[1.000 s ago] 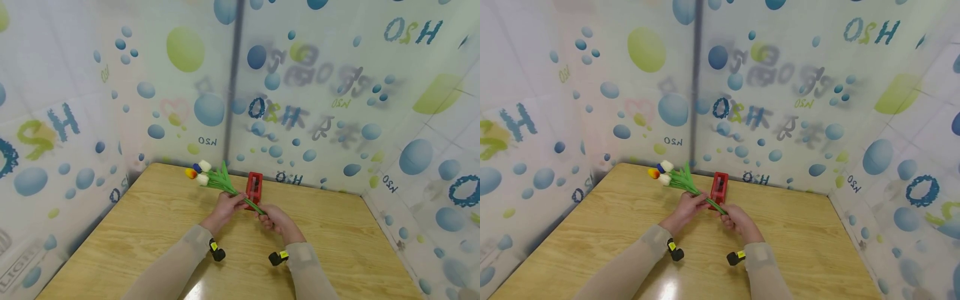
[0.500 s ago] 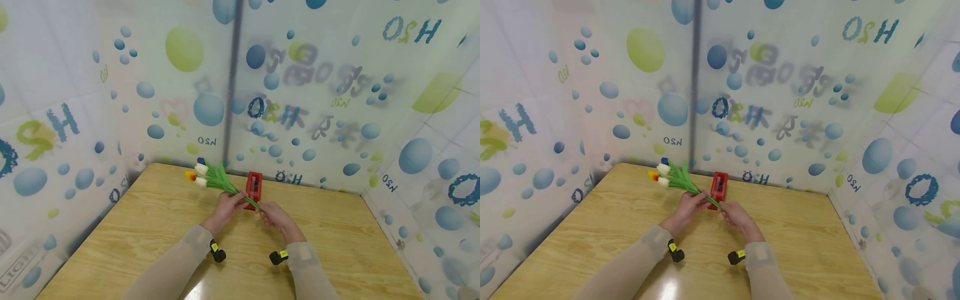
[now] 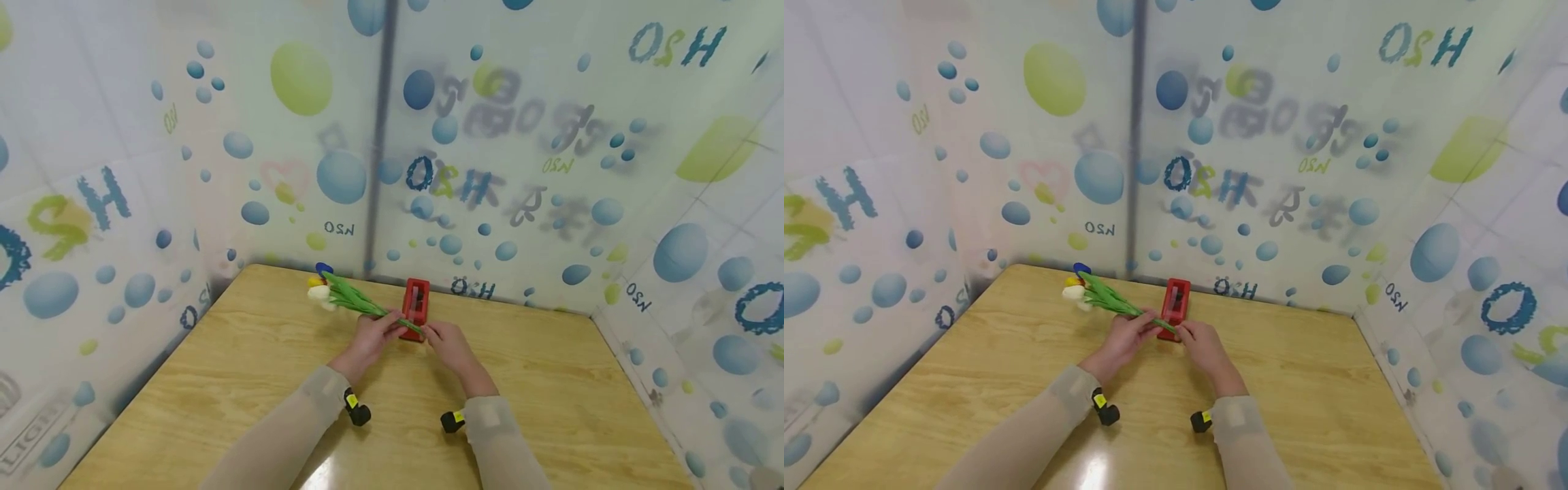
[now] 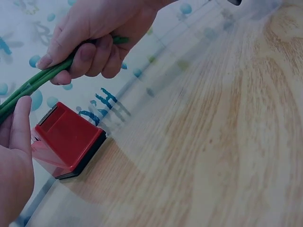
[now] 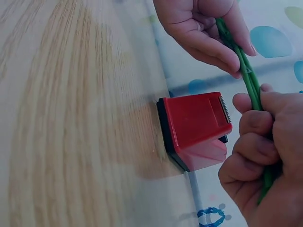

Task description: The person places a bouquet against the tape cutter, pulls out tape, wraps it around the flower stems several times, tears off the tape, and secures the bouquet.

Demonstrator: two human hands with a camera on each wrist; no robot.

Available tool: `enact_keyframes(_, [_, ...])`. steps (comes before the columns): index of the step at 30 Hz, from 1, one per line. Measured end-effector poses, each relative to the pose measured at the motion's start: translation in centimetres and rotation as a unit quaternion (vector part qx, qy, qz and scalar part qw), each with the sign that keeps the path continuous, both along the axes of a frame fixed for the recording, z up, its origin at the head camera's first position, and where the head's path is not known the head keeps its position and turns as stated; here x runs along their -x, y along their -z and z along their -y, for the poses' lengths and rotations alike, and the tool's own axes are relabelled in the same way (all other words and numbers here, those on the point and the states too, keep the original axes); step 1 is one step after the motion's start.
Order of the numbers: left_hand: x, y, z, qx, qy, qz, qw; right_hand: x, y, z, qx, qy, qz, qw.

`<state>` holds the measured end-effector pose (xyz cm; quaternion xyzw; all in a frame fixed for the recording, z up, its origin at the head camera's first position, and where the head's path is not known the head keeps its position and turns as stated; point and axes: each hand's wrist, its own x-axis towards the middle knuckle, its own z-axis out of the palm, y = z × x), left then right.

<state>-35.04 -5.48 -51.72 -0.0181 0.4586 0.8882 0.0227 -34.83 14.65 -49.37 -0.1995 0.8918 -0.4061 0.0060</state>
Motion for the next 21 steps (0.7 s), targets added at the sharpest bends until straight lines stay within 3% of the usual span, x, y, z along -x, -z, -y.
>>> enact_keyframes(6, [0.2, -0.1, 0.2, 0.010, 0.012, -0.010, 0.9998, 0.0, -0.3, -0.1, -0.018, -0.013, -0.002, 0.9998])
enact_keyframes(8, [0.1, -0.2, 0.3, 0.017, 0.020, -0.017, 0.9995, 0.0, -0.3, -0.2, -0.001, -0.018, 0.025, 0.9995])
enact_keyframes(11, [0.1, -0.2, 0.3, 0.025, 0.024, -0.028, 0.9990, 0.0, -0.3, -0.4, 0.058, -0.034, 0.109, 0.9918])
enact_keyframes(15, [0.1, -0.3, 0.4, 0.036, 0.024, -0.030, 0.9986, 0.1, -0.2, -0.7, 0.140, -0.043, 0.240, 0.9598])
enact_keyframes(21, [0.2, -0.1, 0.5, 0.037, 0.035, -0.034, 0.9981, -0.1, -0.3, -1.1, 0.209, -0.047, 0.354, 0.9105])
